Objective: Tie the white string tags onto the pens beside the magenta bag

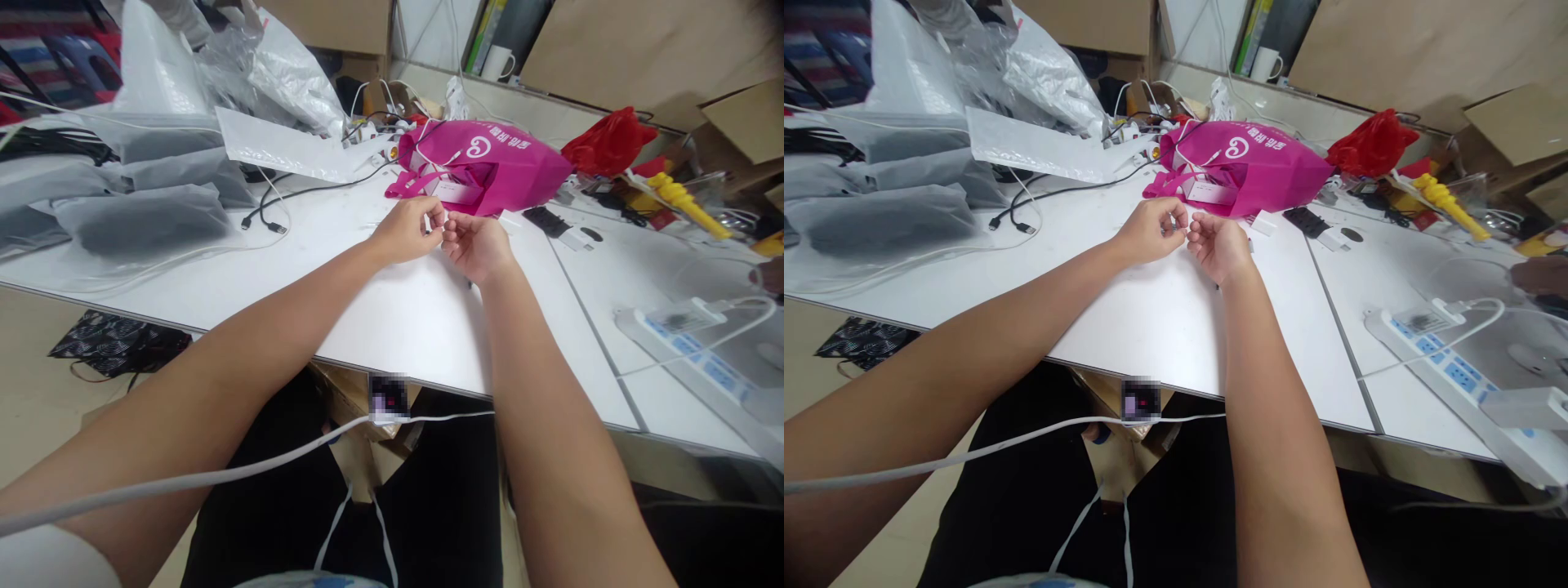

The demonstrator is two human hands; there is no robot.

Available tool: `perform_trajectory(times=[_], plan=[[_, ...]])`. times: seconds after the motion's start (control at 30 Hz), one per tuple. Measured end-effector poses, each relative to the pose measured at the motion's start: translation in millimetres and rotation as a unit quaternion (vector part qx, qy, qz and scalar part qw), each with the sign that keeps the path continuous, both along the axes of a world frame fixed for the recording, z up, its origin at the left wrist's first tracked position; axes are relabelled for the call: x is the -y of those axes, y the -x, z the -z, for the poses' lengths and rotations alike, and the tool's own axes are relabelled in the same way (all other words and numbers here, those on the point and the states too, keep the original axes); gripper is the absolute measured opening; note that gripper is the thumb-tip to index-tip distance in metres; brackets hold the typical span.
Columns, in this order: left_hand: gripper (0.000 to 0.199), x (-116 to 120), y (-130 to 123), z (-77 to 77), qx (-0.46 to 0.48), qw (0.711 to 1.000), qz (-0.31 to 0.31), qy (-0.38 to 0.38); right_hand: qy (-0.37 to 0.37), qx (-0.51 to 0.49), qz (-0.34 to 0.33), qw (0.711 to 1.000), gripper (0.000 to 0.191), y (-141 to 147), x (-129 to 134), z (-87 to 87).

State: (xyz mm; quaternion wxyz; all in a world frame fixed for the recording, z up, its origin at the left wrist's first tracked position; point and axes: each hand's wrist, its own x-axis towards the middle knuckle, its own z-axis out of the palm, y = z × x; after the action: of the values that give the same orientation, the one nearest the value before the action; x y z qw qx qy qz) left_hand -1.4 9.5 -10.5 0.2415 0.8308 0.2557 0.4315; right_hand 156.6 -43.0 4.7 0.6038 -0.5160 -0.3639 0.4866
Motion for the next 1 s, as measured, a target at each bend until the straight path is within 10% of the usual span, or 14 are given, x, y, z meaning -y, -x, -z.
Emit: perform_trajectory(times=[1.0], plan=[[0.023, -5.1, 1.1, 5.1, -0.019, 1.000, -0.017, -0.011, -0.073, 0.123, 0.091, 0.986, 0.013, -0.7, -4.8, 4.6]])
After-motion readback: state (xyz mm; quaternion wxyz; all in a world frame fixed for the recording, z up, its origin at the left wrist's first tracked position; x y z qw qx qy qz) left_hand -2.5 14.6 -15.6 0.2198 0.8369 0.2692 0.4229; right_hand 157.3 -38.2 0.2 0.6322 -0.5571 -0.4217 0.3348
